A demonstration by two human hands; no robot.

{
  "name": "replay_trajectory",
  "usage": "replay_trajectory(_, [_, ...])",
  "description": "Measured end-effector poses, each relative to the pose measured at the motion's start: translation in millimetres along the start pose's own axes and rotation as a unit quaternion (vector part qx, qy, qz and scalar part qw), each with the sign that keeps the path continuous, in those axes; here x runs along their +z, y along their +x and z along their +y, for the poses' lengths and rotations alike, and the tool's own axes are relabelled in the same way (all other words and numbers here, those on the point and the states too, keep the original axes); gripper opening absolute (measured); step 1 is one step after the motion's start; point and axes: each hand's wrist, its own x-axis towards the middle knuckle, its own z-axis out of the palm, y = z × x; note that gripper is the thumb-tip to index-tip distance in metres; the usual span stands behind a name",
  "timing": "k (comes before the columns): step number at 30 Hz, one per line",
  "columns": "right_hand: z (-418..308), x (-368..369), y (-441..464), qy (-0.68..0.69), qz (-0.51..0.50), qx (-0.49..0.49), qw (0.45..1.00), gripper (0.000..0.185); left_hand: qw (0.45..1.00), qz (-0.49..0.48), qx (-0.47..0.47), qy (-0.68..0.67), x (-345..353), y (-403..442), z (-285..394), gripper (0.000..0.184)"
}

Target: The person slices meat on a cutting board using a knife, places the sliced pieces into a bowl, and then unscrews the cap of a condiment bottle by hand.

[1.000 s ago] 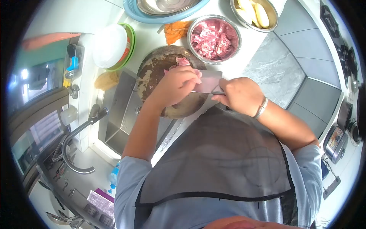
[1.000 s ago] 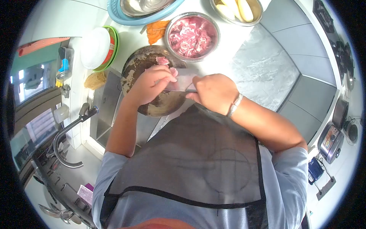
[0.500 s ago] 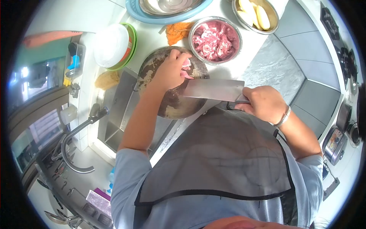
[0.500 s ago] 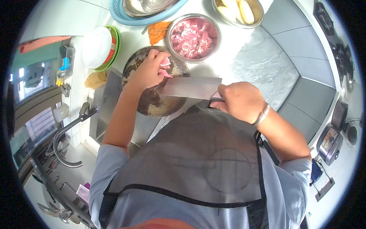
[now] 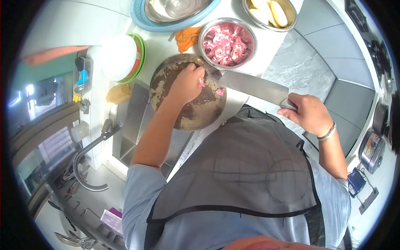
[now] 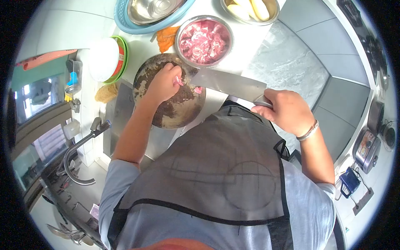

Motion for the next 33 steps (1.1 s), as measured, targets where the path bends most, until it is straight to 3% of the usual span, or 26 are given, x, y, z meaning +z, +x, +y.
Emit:
replay_trajectory(3, [7.2, -1.6, -7.3, 0.021, 0.024, 0.035, 0.999, 0.049, 0.999, 0.007, 0.02, -0.039, -9.0, 0.2, -2.6, 0.022])
replay_trajectory(6, [16.5, -1.8, -14.4, 0.042, 0.044, 0.069, 0.996, 0.05, 0.956, -0.023, -0.057, -0.286, -22.5, 3.2, -10.6, 0.019])
replay_trajectory(9, [23.7, -2.6, -20.4, 0.051, 0.072, 0.094, 0.992, 0.051, 0.919, -0.014, -0.099, -0.382, -56.2, 13.7, 34.7, 0.017])
replay_trajectory(10, [24.7, -3.2, -21.0, 0.052, 0.084, 0.1, 0.99, 0.051, 0.927, -0.004, -0.025, -0.374, -54.7, 20.8, 26.9, 0.017])
replay_trajectory(13, [25.3, -7.4, -23.8, 0.052, 0.093, 0.119, 0.987, 0.051, 0.98, 0.031, 0.045, -0.191, -74.9, 34.1, 51.3, 0.017])
replay_trajectory(16, [27.7, -6.4, -27.5, 0.086, 0.101, 0.11, 0.985, 0.049, 0.971, 0.031, 0.077, -0.224, -64.8, 48.0, 34.4, 0.019])
replay_trajectory(19, [29.5, -2.7, -28.7, 0.102, 0.101, 0.113, 0.983, 0.048, 0.977, 0.025, 0.026, -0.208, -75.6, 41.7, 53.3, 0.021])
replay_trajectory(22, [30.9, 1.5, -25.1, 0.106, 0.097, 0.12, 0.982, 0.047, 0.953, -0.006, -0.01, -0.302, -77.9, 40.4, 59.1, 0.018])
replay_trajectory(25, [35.2, 6.3, -21.4, 0.117, 0.096, 0.109, 0.983, 0.045, 0.992, -0.025, 0.019, -0.121, -70.5, 61.2, 54.5, 0.015])
replay_trajectory(31, [40.7, 10.7, -17.1, 0.133, 0.092, 0.119, 0.98, 0.051, 0.977, 0.17, 0.123, -0.042, -40.7, 67.8, 38.0, 0.023])
replay_trajectory(33, [40.8, 13.3, -14.6, 0.159, 0.081, 0.128, 0.976, 0.052, 0.982, 0.177, 0.009, -0.07, -24.3, 51.6, 29.8, 0.027])
